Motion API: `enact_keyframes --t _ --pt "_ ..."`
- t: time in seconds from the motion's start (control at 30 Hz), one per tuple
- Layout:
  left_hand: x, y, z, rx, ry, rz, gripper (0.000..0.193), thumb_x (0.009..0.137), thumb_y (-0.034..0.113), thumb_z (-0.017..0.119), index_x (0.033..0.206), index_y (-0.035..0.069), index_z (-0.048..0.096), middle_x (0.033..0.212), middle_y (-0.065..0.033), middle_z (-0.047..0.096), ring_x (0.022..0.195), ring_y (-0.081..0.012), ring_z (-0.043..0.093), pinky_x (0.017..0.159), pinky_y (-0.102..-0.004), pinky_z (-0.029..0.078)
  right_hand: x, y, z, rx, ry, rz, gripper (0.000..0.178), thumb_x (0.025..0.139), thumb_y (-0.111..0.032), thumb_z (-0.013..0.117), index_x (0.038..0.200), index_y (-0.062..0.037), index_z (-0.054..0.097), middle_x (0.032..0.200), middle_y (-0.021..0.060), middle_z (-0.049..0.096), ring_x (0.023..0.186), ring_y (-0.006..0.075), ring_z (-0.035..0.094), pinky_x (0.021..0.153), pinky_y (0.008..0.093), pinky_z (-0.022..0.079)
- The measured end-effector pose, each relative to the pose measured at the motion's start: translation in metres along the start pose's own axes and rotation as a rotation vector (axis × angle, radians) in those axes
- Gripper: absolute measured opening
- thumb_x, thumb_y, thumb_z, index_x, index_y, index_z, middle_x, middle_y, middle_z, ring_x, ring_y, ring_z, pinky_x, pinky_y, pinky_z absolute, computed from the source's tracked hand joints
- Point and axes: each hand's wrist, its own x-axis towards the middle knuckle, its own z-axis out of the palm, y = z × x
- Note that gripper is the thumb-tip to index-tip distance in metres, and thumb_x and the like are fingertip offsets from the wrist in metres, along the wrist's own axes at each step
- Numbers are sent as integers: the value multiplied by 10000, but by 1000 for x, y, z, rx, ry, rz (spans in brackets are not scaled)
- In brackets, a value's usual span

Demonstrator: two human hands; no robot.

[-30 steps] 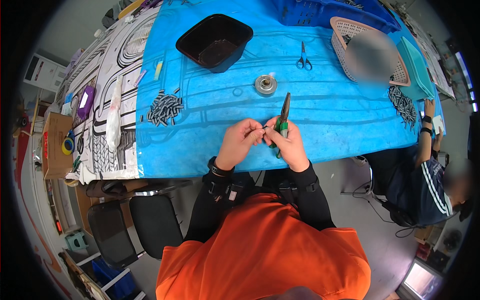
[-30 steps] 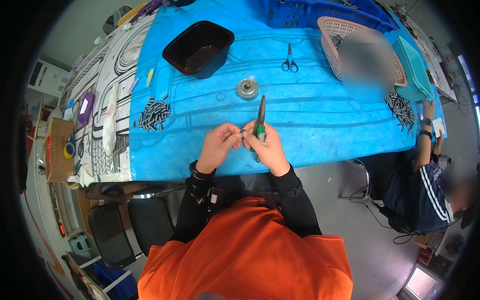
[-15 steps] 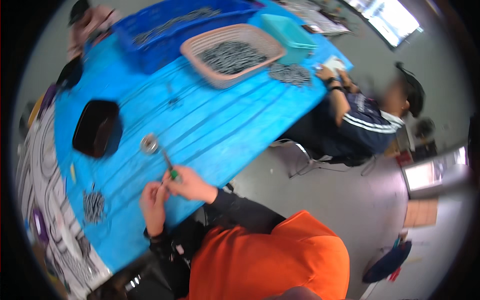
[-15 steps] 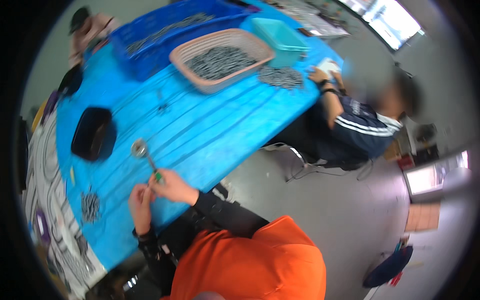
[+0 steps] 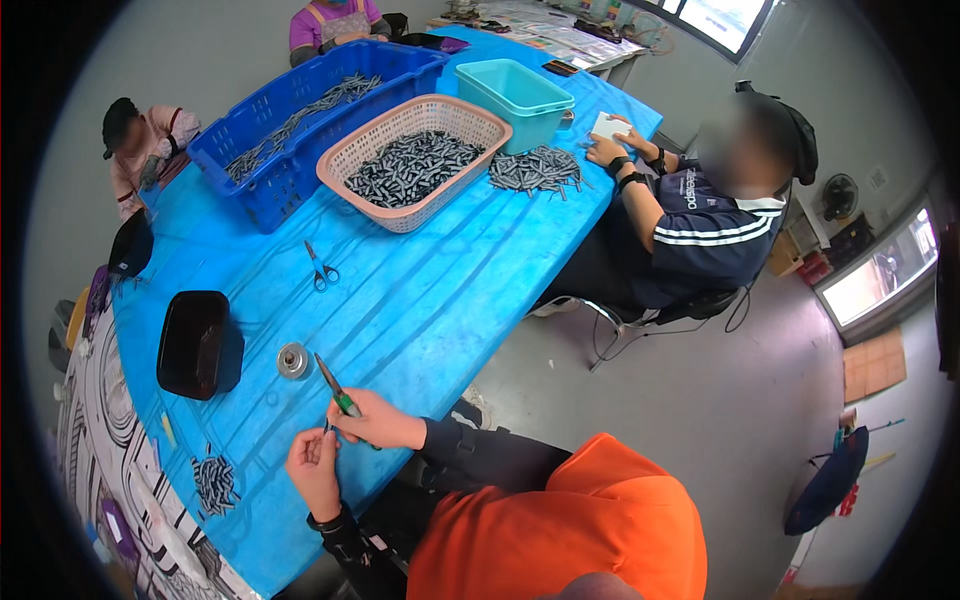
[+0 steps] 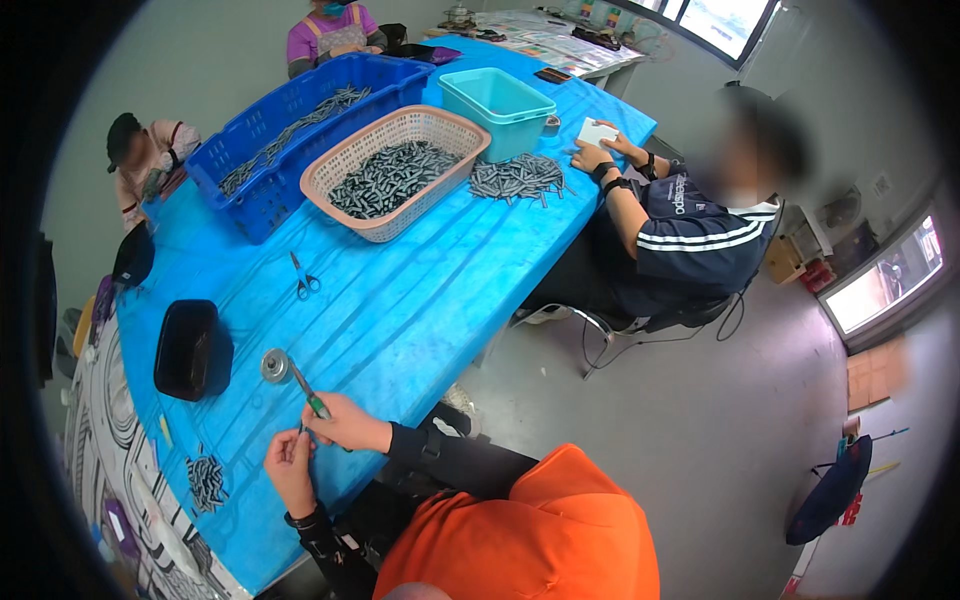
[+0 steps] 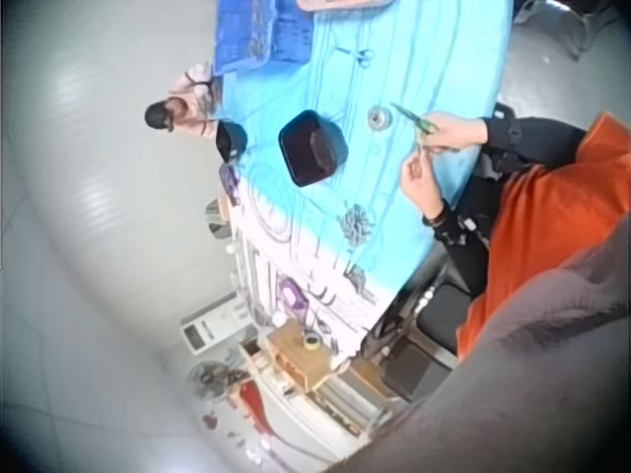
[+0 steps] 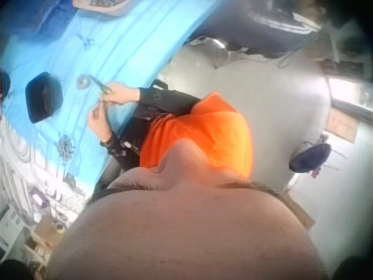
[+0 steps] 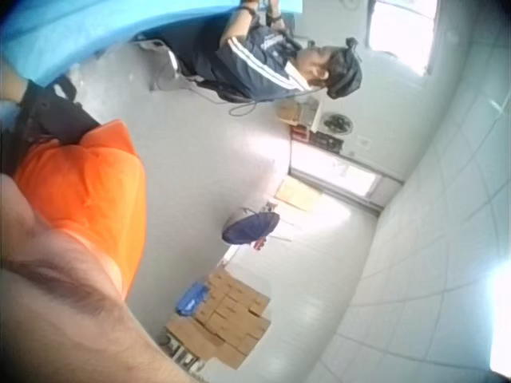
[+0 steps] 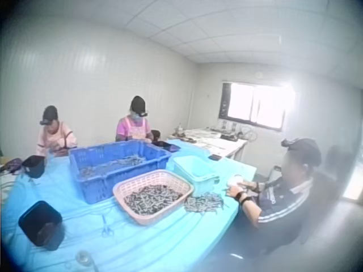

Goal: Assembling small metal eyelets or tips for shoe manufacturing using pliers.

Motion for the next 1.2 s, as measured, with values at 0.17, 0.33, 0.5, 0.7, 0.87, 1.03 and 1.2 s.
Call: enact_keyframes --t 0.17,0.33,0.5,0.7,0.87,1.03,1.2 --pt "-3 2 2 -28 12 25 63 853 26 607 875 -1 555 732 -17 570 640 -50 507 565 -168 380 -2 -4 1 -17 -11 9 113 895 -154 528 847 -59 492 583 2 494 528 71 469 475 229 362" --pt "1 2 0 -38 -7 24 54 847 7 608 864 -8 558 742 -14 572 654 -47 519 576 -166 386 0 -8 -1 -22 -11 21 111 893 -144 532 845 -55 488 584 4 491 528 70 467 476 226 358" --pt "11 4 4 -58 -7 2 54 840 -10 611 868 -20 567 746 -17 578 654 -44 525 580 -165 393 11 0 -6 36 19 -34 147 884 -174 547 827 -51 489 553 10 486 481 74 456 435 238 352" --pt "-7 8 -4 155 85 82 50 816 11 650 802 21 603 672 47 550 586 1 449 525 -152 337 -3 -6 5 -68 -8 22 154 903 -189 541 831 -59 501 601 -7 511 537 63 452 489 225 359" --pt "-16 -14 3 11 67 46 51 813 12 655 830 -5 610 774 -3 603 698 -47 538 628 -187 438 -12 13 -4 -34 13 -34 111 858 -160 558 846 -50 552 585 2 530 524 79 485 494 241 392" --pt "-3 1 11 52 16 51 55 845 44 627 846 -3 599 778 -3 599 741 -48 537 660 -196 444 -5 5 -18 -105 21 -37 102 851 -142 556 848 -40 555 620 8 549 566 83 504 533 238 400" --pt "18 26 2 131 169 33 68 856 59 614 821 1 605 682 51 545 608 -2 450 540 -176 374 1 -29 -15 166 -67 52 76 803 -87 557 859 -44 530 646 31 554 586 90 494 527 224 353"
